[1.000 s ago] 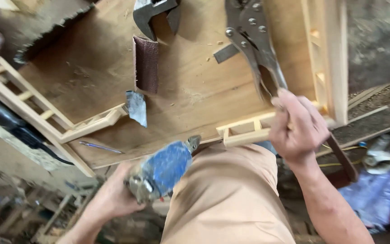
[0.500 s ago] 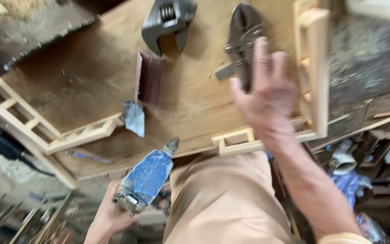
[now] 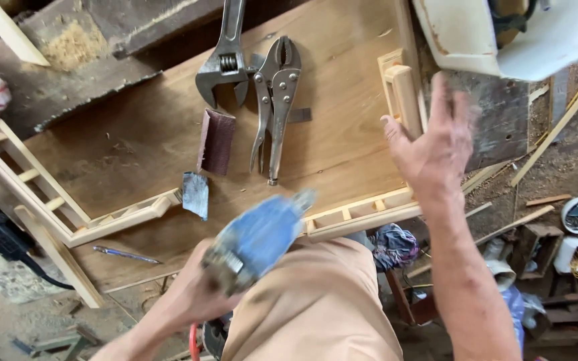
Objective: The person sands a small wooden frame with sandpaper, then uses a pneumatic nail gun to attach a dowel rod to the frame. The person repeatedly positions the frame and drives nails along the dowel to secure it.
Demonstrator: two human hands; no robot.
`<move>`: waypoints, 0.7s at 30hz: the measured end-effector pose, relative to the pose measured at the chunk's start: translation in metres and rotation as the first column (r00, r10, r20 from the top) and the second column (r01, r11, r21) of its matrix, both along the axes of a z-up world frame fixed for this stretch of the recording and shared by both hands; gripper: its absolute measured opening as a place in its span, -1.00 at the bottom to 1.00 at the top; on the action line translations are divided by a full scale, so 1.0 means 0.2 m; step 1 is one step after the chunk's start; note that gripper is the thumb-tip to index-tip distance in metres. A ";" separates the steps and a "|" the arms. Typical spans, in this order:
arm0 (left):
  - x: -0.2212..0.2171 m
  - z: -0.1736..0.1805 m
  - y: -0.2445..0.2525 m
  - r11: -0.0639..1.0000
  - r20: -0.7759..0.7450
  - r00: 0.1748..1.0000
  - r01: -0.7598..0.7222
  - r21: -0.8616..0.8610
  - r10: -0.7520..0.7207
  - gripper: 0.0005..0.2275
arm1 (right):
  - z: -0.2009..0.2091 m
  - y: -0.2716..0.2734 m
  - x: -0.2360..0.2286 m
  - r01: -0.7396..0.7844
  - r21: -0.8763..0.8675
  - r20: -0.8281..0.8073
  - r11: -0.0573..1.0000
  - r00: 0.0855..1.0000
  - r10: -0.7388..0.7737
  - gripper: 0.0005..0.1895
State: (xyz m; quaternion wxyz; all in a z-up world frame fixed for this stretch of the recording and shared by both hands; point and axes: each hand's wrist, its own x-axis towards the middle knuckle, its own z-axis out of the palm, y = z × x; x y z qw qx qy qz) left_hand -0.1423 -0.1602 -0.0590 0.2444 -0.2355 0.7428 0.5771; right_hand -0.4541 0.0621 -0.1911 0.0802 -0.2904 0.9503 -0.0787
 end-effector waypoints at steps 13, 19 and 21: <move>-0.94 -0.03 0.12 0.981 0.321 0.928 -0.173 -0.085 0.191 -0.83 | -0.29 0.08 0.02 0.133 -0.205 0.101 0.970 0.988 -0.114 -0.48; -1.12 -0.11 0.19 0.943 0.188 0.925 -0.333 -0.025 0.331 -0.84 | -0.29 0.08 0.01 0.137 -0.199 0.149 0.970 0.983 -0.108 -0.36; -1.11 -0.14 0.20 0.918 0.184 0.903 -0.396 -0.001 0.389 -0.85 | -0.28 0.09 0.02 0.109 -0.221 0.171 0.969 0.983 -0.071 -0.39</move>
